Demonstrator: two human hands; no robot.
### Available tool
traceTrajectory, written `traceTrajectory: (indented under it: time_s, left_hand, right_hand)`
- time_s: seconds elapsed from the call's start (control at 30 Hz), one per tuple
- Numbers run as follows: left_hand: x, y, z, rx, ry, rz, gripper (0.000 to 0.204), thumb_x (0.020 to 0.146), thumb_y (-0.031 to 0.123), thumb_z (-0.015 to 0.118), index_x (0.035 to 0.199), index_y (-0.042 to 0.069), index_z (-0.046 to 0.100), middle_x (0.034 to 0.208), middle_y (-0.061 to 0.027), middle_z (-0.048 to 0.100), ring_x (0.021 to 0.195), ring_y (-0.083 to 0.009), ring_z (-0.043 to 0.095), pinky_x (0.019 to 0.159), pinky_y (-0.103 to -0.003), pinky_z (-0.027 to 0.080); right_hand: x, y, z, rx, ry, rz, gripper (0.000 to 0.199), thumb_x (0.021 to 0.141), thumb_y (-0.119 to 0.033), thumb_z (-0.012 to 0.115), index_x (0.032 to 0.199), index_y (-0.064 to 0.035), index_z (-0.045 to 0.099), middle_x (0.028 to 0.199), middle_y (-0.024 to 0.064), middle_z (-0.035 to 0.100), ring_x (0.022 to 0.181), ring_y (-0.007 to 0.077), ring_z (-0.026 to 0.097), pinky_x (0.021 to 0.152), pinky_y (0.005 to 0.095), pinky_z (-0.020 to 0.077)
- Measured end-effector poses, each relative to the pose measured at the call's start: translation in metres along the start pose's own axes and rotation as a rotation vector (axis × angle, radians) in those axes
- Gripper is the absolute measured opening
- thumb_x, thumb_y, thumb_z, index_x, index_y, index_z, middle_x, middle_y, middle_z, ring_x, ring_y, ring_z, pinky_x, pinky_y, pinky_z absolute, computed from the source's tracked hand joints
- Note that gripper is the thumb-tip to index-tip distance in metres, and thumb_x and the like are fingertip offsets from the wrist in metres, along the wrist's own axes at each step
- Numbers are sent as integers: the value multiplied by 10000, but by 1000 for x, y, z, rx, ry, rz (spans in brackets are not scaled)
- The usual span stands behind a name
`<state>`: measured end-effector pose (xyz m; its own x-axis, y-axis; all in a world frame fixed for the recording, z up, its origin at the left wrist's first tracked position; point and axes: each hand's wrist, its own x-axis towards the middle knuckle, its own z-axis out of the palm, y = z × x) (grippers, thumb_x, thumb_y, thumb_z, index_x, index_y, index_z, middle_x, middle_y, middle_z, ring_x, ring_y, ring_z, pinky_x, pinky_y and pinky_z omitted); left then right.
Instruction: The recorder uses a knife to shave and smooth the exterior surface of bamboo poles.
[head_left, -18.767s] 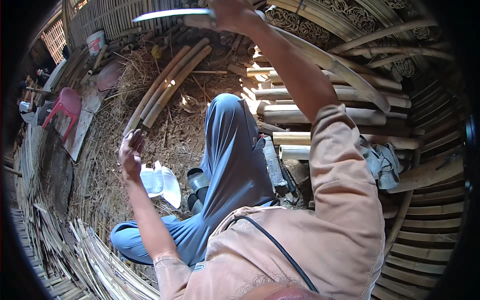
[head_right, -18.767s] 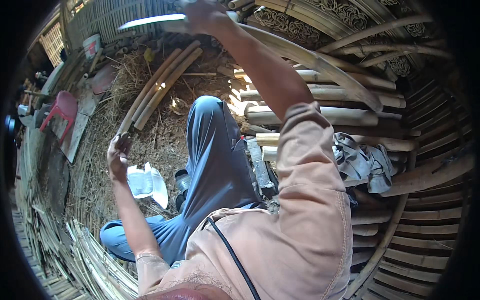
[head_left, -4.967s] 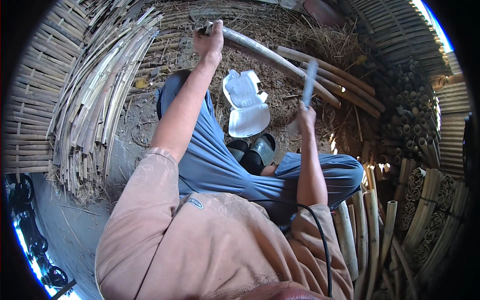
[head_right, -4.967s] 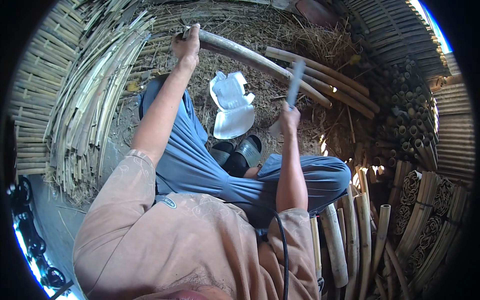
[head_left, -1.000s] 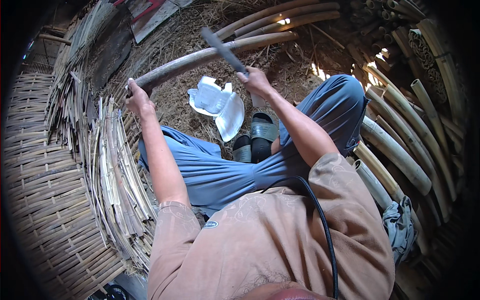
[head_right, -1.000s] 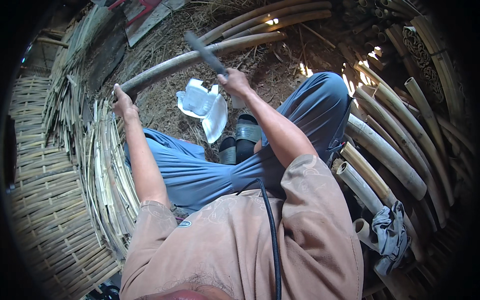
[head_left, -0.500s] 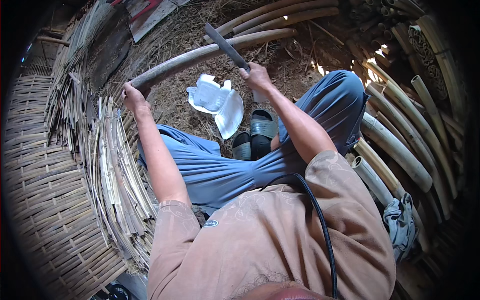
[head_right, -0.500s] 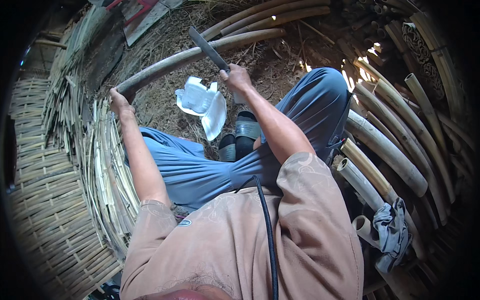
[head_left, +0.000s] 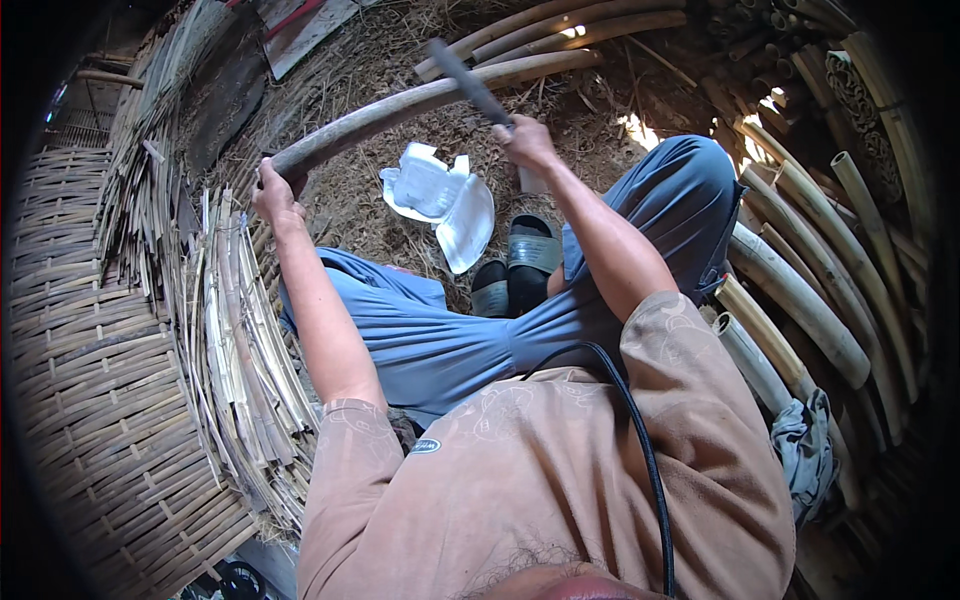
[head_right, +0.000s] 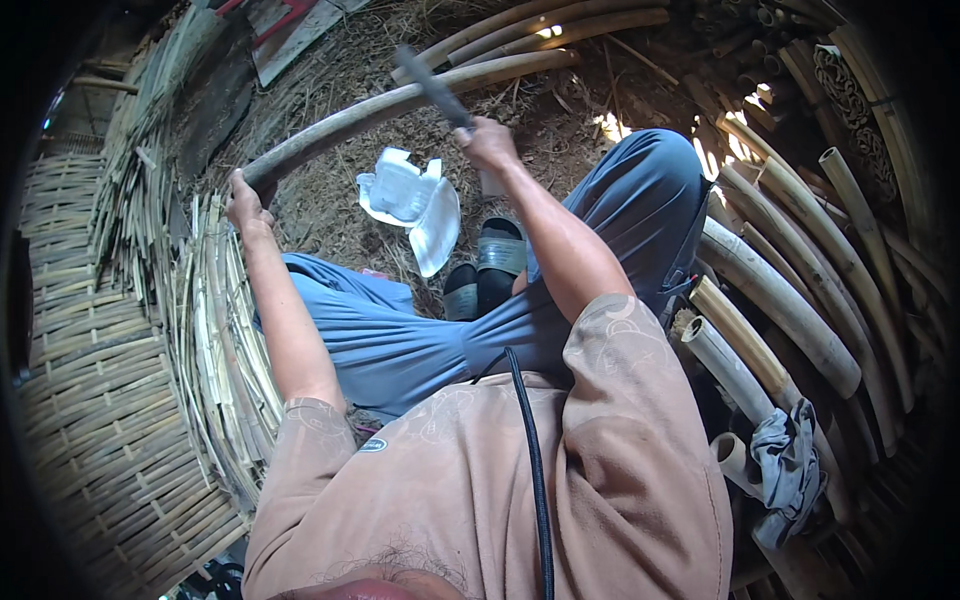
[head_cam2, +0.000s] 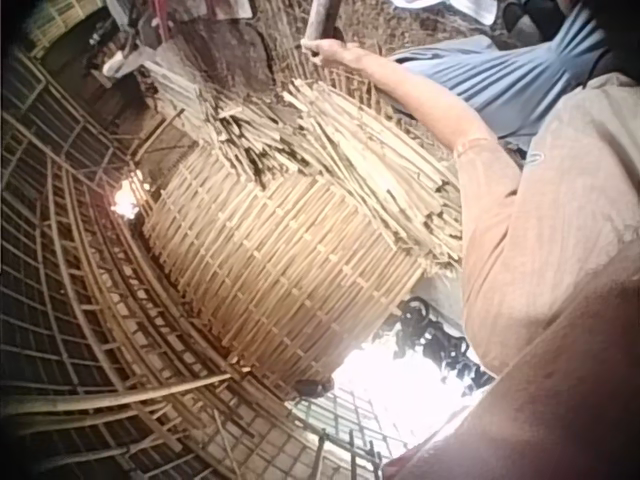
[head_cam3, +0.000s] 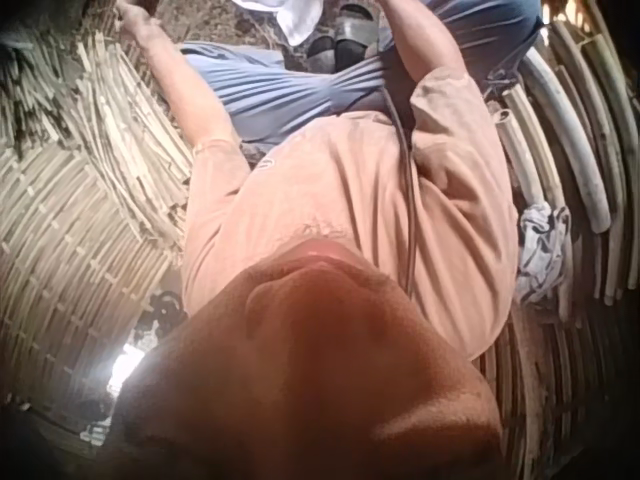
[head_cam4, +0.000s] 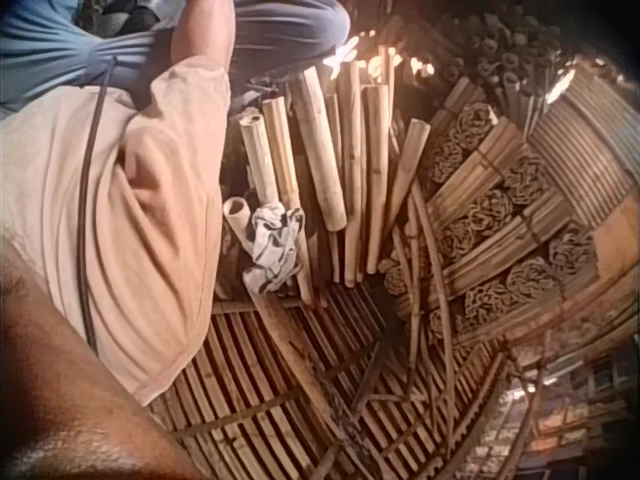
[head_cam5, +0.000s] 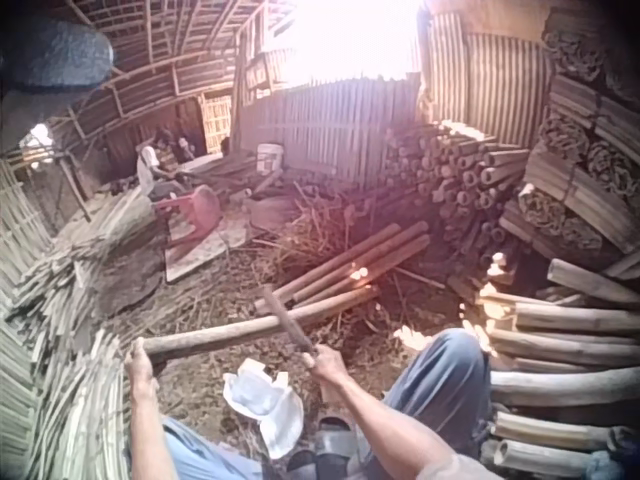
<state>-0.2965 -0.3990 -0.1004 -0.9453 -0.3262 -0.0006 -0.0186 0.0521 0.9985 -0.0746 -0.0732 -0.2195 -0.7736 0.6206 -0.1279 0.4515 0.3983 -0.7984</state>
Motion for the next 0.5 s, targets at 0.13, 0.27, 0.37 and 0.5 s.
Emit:
traceTrajectory:
  time_s: [0.13, 0.27, 0.37, 0.5]
  left_hand:
    - [5, -4, -1, -32, -19, -11, 590, 900, 419, 738, 1161, -100, 631, 1096, -208, 690, 835, -295, 746, 628, -409, 671]
    - [3, 3, 0, 121, 15, -23, 610, 914, 453, 715, 1160, -100, 645, 1092, -195, 704, 837, -269, 742, 621, -376, 638]
    - [0, 8, -2, 245, 51, -33, 662, 900, 487, 713, 1195, -101, 638, 1144, -199, 699, 878, -260, 740, 613, -355, 593]
    - [2, 7, -3, 204, 31, -48, 697, 882, 491, 726, 1233, -100, 619, 1179, -215, 681, 906, -272, 736, 639, -345, 601]
  right_hand:
    - [6, 9, -10, -4, 245, 284, 435, 911, -435, 658, 1073, -34, 711, 1038, 211, 742, 1035, 381, 708, 905, 470, 546]
    - [5, 18, -10, 20, -28, -21, 417, 925, -425, 660, 1094, -47, 697, 1032, 240, 726, 1054, 393, 693, 900, 481, 532]
    - [7, 24, -18, -131, 56, -6, 429, 929, -433, 667, 1119, -50, 695, 1044, 240, 727, 1044, 395, 693, 906, 479, 533]
    - [13, 28, -28, -88, 215, 300, 490, 926, -450, 625, 1135, -15, 713, 1024, 216, 744, 1022, 356, 722, 880, 464, 562]
